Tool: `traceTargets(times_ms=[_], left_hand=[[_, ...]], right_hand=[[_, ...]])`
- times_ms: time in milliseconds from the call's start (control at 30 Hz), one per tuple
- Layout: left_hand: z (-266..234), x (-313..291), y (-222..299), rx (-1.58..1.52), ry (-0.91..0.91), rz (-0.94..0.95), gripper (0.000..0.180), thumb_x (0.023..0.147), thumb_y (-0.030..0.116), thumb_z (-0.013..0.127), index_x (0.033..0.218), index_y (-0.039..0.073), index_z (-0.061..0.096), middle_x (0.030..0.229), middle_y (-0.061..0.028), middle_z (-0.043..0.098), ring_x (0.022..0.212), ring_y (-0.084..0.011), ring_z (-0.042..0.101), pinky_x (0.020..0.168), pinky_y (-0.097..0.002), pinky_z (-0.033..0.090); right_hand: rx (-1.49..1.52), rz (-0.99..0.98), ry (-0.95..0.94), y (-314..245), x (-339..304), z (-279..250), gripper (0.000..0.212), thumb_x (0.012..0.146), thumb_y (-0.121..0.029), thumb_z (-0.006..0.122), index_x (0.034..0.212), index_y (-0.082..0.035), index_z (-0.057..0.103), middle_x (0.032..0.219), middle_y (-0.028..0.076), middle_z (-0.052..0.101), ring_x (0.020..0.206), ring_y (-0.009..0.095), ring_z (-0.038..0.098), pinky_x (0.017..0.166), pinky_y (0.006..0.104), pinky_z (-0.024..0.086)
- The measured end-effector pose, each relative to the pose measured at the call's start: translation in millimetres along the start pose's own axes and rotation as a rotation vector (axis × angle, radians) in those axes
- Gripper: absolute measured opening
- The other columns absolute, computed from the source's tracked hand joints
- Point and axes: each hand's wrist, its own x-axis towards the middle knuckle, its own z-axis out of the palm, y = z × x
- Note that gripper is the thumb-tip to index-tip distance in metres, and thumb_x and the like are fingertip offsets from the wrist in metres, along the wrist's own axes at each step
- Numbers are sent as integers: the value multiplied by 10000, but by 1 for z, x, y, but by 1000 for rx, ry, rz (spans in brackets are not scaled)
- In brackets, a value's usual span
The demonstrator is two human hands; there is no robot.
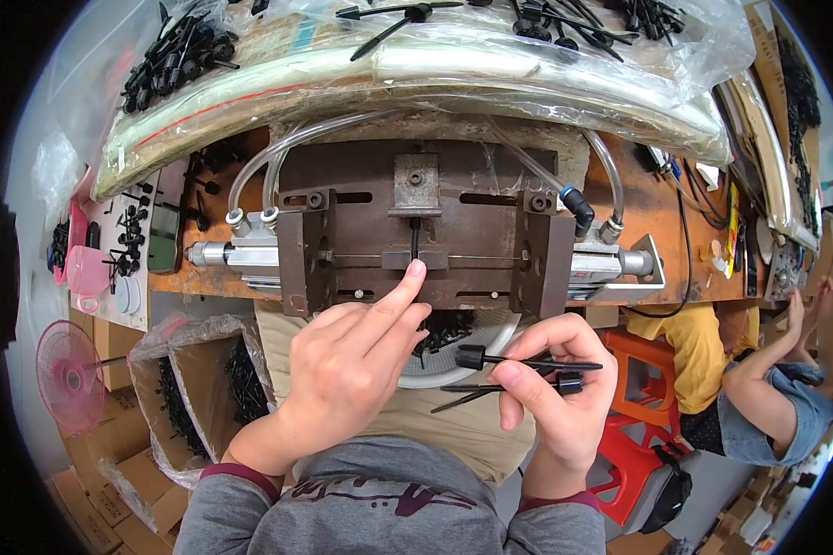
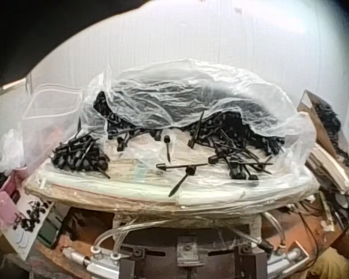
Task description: The person is using a specialized clamping or pressing machine to assemble small black plastic and rubber components.
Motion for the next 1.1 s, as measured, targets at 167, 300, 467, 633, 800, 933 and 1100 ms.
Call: traceTargets(times_ms=[167, 300, 467, 633, 800, 933, 1100], left_hand=[[-1, 0, 0, 4, -7, 0, 243, 707, 48, 765, 935, -14, 706, 1253, -151, 661, 698, -202, 665, 651, -293, 527], [-2, 0, -1, 4, -8, 1, 247, 713, 56, 768, 945, -7, 709, 1248, -143, 665, 699, -203, 664, 639, -294, 523], [-18, 3, -3, -351, 3, 31, 318, 735, 59, 766, 1043, -3, 721, 1197, -136, 688, 762, -201, 691, 668, -293, 553], [-30, -5, -3, -643, -11, 177, 360, 714, 29, 784, 1071, 8, 741, 1030, -128, 724, 805, -216, 708, 655, -289, 584], [-37, -12, -4, -581, 53, 30, 348, 673, 19, 810, 1013, -6, 739, 1014, -121, 714, 782, -210, 687, 644, -301, 567], [-16, -11, -6, -280, 67, -20, 333, 666, 15, 797, 989, -13, 723, 1146, -156, 685, 792, -224, 656, 661, -319, 544], [4, -10, -6, -58, 84, 34, 295, 693, 38, 769, 976, -20, 709, 1238, -170, 661, 737, -224, 651, 680, -302, 542]], right_hand=[[66, -29, -28, 1, 2, -4, 149, 791, 100, 701, 880, 62, 589, 755, 150, 641, 462, 121, 573, 415, 206, 435], [151, -37, -53, 2, 1, -8, 152, 761, 118, 716, 850, 65, 604, 768, 154, 632, 464, 128, 577, 411, 209, 435], [161, 43, -116, 1, 0, -8, 156, 750, 127, 720, 862, 73, 626, 770, 153, 632, 469, 138, 586, 415, 220, 448], [230, 213, -195, 13, -4, -2, 250, 765, 124, 707, 992, 94, 605, 763, 138, 650, 460, 131, 579, 422, 216, 449], [199, 59, -31, 7, 0, 6, 366, 783, 107, 685, 1119, 56, 548, 763, 139, 652, 466, 113, 538, 434, 205, 429], [108, -133, 14, 10, -2, 0, 219, 804, 65, 690, 968, 25, 551, 900, 160, 613, 562, 108, 530, 491, 203, 449], [71, -239, 71, 10, -4, 2, 178, 854, 13, 662, 974, 25, 531, 1001, 182, 579, 632, 131, 550, 588, 232, 488]])
